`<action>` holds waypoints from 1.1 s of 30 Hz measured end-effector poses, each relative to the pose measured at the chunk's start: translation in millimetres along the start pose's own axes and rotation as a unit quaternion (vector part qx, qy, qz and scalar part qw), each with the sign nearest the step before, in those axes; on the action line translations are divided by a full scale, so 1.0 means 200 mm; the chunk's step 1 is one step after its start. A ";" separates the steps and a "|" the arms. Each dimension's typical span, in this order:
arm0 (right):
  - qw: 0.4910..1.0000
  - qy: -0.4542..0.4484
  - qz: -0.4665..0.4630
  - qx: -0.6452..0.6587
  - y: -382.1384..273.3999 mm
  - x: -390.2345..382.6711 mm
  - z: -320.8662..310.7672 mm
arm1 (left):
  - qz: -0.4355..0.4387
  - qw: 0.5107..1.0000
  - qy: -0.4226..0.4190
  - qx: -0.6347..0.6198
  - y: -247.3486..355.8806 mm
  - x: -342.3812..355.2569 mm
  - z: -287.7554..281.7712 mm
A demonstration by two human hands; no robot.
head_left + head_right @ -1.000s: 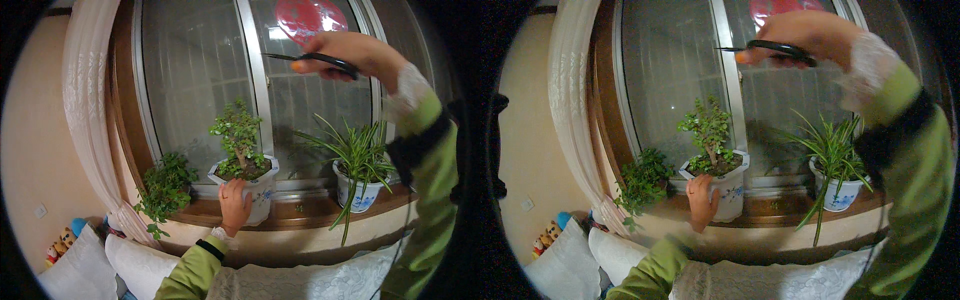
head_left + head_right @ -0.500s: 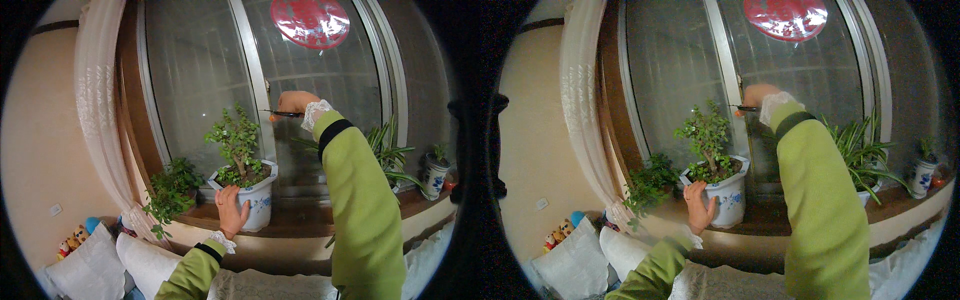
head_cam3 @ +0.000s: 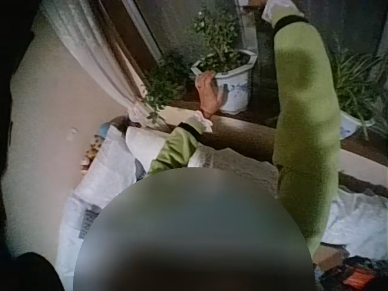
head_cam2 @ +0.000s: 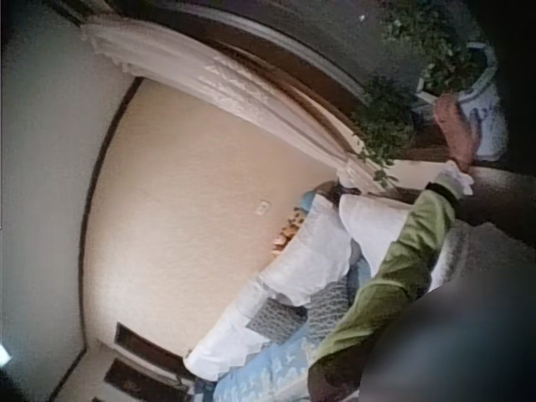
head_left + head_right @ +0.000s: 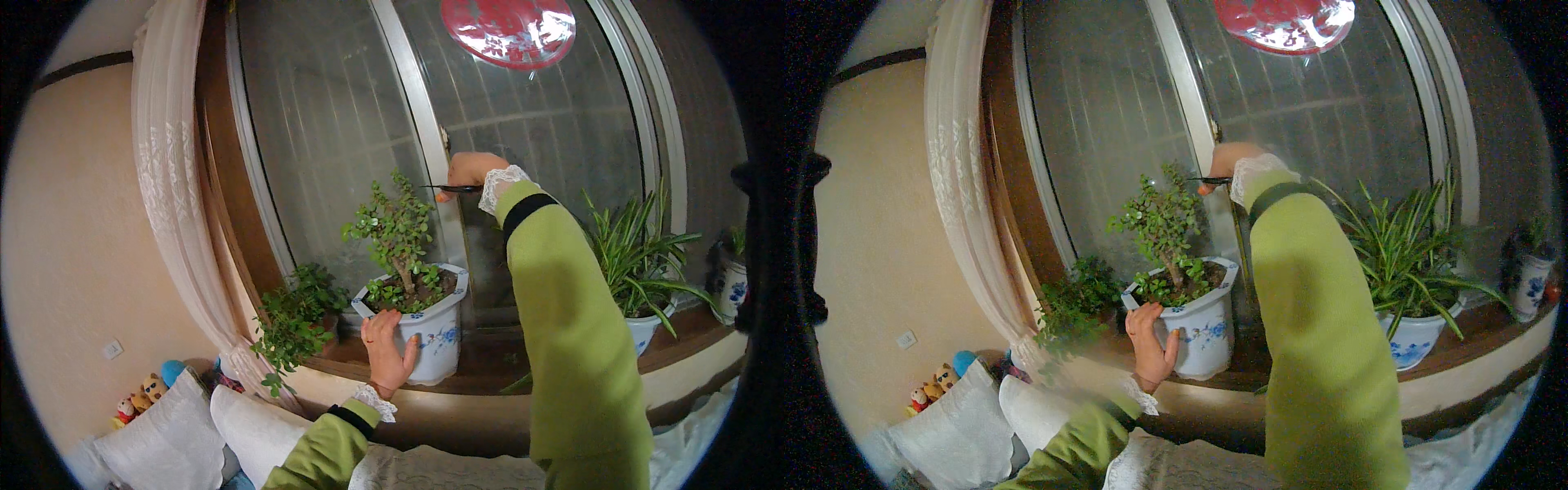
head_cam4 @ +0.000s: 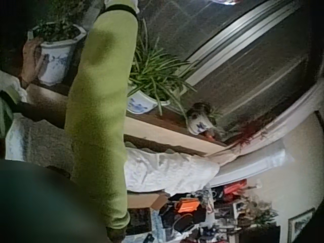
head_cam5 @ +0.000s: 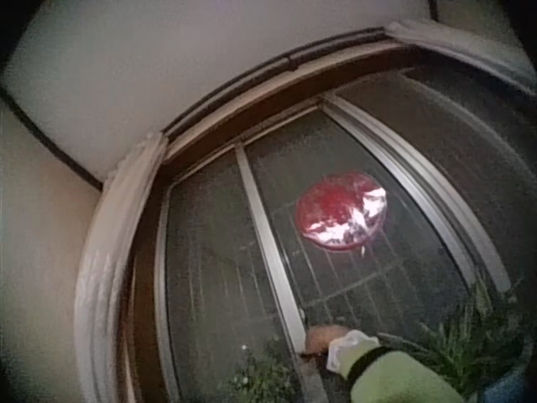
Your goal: The person trims a potted plant on a windowsill using shears, cutting small branches and leaves while occasionally adjusting the plant's position. The person also removes cut pieces from the pot and windowsill.
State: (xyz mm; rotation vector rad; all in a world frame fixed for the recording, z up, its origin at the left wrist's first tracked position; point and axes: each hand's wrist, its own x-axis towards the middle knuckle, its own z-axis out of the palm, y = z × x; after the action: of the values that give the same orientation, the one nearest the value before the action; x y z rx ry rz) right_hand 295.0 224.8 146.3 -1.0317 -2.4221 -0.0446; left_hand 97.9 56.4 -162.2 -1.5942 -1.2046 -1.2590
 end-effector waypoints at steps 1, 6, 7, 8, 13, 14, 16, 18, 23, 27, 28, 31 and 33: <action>1.000 0.006 -0.011 0.004 -0.01 0.00 0.01 | 0.003 1.000 0.000 0.000 0.00 0.00 0.00; 1.000 0.010 -0.008 -0.011 -0.01 0.01 0.01 | -0.001 1.000 -0.006 0.002 0.00 0.00 -0.01; 1.000 0.001 0.004 -0.009 -0.01 0.01 0.00 | -0.003 1.000 -0.007 0.003 0.00 0.00 -0.01; 1.000 -0.007 0.008 -0.002 -0.01 0.02 0.00 | -0.002 1.000 -0.005 0.003 0.00 0.00 -0.01; 1.000 -0.008 0.010 -0.010 0.01 0.05 0.02 | 0.000 1.000 -0.004 0.001 0.00 0.01 0.00; 1.000 -0.003 0.018 -0.024 0.01 0.06 0.03 | 0.001 1.000 -0.004 0.003 0.00 0.01 0.00; 1.000 0.004 0.004 -0.029 0.03 0.07 0.04 | -0.001 1.000 -0.006 0.002 0.00 0.00 0.00; 1.000 -0.001 0.003 -0.028 0.04 0.08 0.05 | 0.000 1.000 -0.004 0.002 -0.01 0.00 0.00; 1.000 -0.014 0.004 0.001 0.05 0.12 0.09 | 0.001 1.000 0.002 0.003 -0.02 0.00 0.01; 1.000 -0.019 -0.006 0.001 0.07 0.15 0.12 | -0.002 1.000 0.001 0.010 -0.01 -0.01 0.02; 1.000 -0.019 -0.010 0.002 0.08 0.16 0.13 | -0.002 1.000 0.001 0.008 -0.02 -0.01 0.02; 0.999 -0.025 -0.012 0.022 0.08 0.18 0.13 | -0.001 1.000 0.006 0.006 -0.02 -0.01 0.02; 0.999 -0.032 -0.008 0.033 0.08 0.19 0.13 | 0.000 1.000 0.007 0.005 -0.02 -0.01 0.03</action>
State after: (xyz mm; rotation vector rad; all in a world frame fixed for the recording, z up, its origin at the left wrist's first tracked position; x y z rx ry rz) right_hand 272.8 266.8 138.2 -0.9987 -2.4723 0.0630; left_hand 95.4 61.7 -165.4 -1.5742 -1.2015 -1.2605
